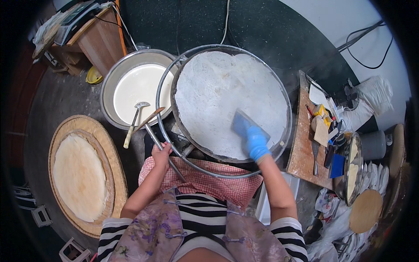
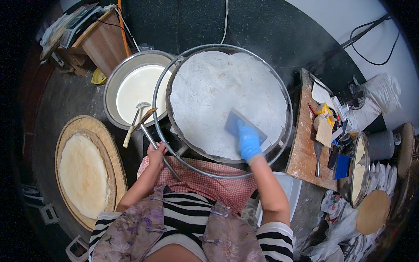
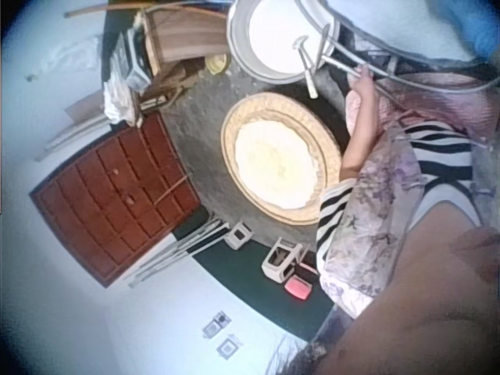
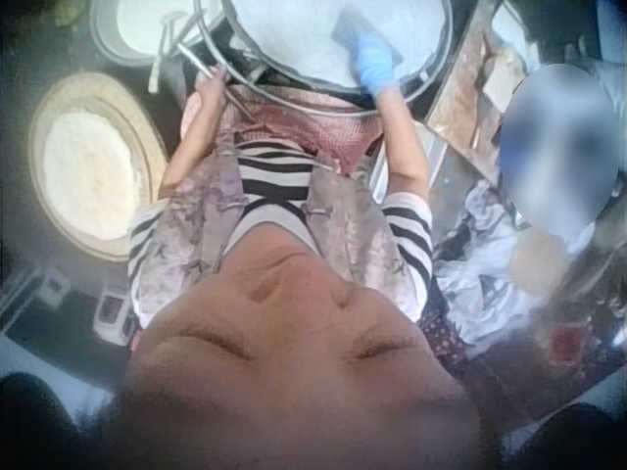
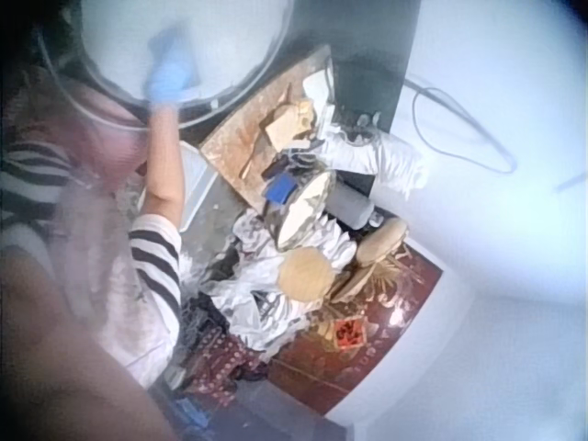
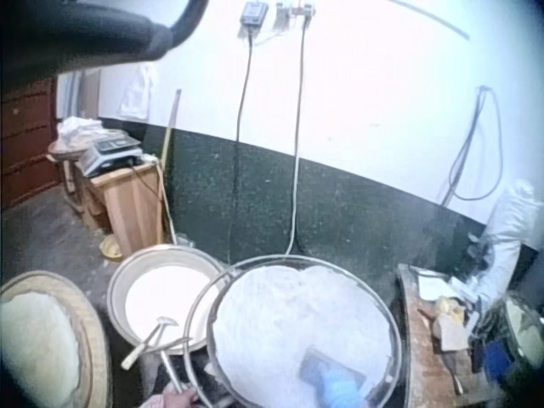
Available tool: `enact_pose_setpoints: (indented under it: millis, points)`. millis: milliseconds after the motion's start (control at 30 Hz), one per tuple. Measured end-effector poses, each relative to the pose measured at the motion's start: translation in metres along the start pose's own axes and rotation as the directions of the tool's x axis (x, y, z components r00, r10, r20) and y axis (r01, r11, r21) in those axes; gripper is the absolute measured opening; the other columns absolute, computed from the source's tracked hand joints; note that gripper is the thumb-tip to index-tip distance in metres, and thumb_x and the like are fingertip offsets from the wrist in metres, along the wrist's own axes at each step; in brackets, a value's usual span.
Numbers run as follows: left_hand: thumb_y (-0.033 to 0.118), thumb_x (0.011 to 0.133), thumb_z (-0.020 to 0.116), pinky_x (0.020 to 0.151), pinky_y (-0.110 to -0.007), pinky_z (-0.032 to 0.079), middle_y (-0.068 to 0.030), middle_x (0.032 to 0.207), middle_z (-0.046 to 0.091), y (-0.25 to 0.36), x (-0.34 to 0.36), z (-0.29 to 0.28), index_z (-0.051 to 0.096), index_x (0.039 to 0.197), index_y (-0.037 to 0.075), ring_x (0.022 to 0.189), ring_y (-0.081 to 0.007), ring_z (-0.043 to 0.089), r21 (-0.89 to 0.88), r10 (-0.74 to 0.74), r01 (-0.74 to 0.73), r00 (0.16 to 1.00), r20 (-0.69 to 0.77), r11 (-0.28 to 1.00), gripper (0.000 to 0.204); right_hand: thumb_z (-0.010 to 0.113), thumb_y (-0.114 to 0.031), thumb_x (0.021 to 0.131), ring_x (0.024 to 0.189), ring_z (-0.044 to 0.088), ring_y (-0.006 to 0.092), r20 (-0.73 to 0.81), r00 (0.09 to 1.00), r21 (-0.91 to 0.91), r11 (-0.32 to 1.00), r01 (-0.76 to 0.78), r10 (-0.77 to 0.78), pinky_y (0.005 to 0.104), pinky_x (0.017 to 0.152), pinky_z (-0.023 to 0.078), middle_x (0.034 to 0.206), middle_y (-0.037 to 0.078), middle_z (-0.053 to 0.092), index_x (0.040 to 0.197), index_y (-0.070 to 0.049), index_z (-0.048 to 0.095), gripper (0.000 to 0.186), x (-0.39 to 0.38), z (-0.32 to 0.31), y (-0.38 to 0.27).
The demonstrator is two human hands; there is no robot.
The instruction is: The person ladles white batter onto a hot circular griddle, spreads it thinly with a wooden spreader, cooks until set, then lifts and transfers the crepe onto a woven tray. The process repeats multiple times, with the griddle wiped between batches.
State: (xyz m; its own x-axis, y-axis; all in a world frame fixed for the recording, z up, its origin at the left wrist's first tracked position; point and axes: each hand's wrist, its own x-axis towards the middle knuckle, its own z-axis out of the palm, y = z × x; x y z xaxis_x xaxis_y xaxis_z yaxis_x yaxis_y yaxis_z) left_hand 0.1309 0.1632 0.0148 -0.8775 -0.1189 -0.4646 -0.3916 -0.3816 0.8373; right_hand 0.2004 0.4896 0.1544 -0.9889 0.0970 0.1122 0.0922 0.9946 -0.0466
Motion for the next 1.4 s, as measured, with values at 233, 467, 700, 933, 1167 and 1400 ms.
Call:
enact_pose_setpoints:
  millis: [233, 467, 700, 933, 1167, 1400]
  points:
    - [-0.001, 0.076, 0.066, 0.052, -0.023, 0.047, -0.0015, 0.07, 0.055, 0.01, 0.02, 0.002, 0.045, 0.074, 0.01, 0.057, -0.0121, 0.054, 0.127, 0.028, -0.038, 0.997, 0.078, 0.991, 0.023, 0.051, 0.0, 0.071, 0.088, 0.058, 0.0357, 0.302, 0.953, 0.083, 0.997, -0.01, -0.015, 0.0412, 0.078, 0.048, 0.103, 0.02, 0.058, 0.12, -0.003, 0.048, 0.049, -0.028, -0.013, -0.027]
    - [-0.001, 0.076, 0.065, 0.052, -0.024, 0.046, 0.0001, 0.068, 0.053, 0.009, 0.025, 0.0, 0.045, 0.072, 0.012, 0.059, -0.0113, 0.054, 0.107, 0.037, -0.051, 0.992, 0.122, 0.993, 0.024, 0.056, -0.009, 0.071, 0.102, 0.055, 0.0321, 0.262, 0.961, 0.21, 0.967, -0.143, 0.086, 0.0397, 0.086, 0.045, 0.125, 0.013, 0.05, 0.134, -0.014, 0.039, 0.065, -0.002, -0.05, -0.003]
    - [-0.004, 0.075, 0.065, 0.049, -0.024, 0.042, -0.0022, 0.066, 0.053, -0.012, -0.001, 0.0, 0.045, 0.072, 0.008, 0.054, -0.011, 0.05, 0.037, 0.047, -0.05, 0.995, 0.084, 0.998, 0.024, 0.057, -0.013, 0.071, 0.099, 0.056, 0.0359, 0.436, 0.895, 0.146, 0.974, -0.171, 0.092, 0.0417, 0.088, 0.043, 0.108, 0.02, 0.058, 0.131, -0.012, 0.041, 0.062, 0.039, -0.042, -0.045]
    - [-0.004, 0.078, 0.064, 0.079, -0.026, 0.048, -0.01, 0.1, 0.058, 0.008, -0.006, -0.007, 0.048, 0.077, 0.007, 0.085, -0.0128, 0.057, -0.002, 0.2, -0.2, 0.98, 0.005, 0.98, 0.018, 0.057, -0.005, 0.065, 0.093, 0.056, 0.0382, 0.447, 0.886, 0.145, 0.967, -0.211, 0.126, 0.0411, 0.085, 0.045, 0.098, 0.025, 0.058, 0.108, -0.001, 0.056, 0.043, 0.037, -0.028, -0.084]
    - [-0.004, 0.078, 0.062, 0.086, -0.032, 0.047, -0.0208, 0.114, 0.052, 0.042, 0.001, -0.025, 0.045, 0.077, 0.005, 0.1, -0.0251, 0.057, -0.08, 0.193, -0.193, 0.981, -0.008, 0.978, 0.019, 0.051, -0.004, 0.07, 0.1, 0.053, 0.0411, 0.422, 0.906, 0.393, 0.897, -0.202, 0.019, 0.0406, 0.088, 0.042, 0.108, 0.027, 0.055, 0.136, -0.012, 0.035, 0.068, 0.038, -0.052, -0.039]
    - [-0.005, 0.08, 0.06, 0.086, -0.032, 0.047, -0.0212, 0.117, 0.051, 0.044, -0.006, -0.03, 0.045, 0.079, 0.004, 0.102, -0.0259, 0.057, -0.074, 0.168, -0.166, 0.986, 0.022, 0.983, 0.018, 0.052, -0.011, 0.074, 0.097, 0.057, 0.0392, 0.363, 0.8, 0.212, 0.794, -0.571, 0.478, 0.0398, 0.084, 0.044, 0.101, 0.028, 0.059, 0.108, 0.002, 0.058, 0.036, 0.103, -0.037, 0.032]
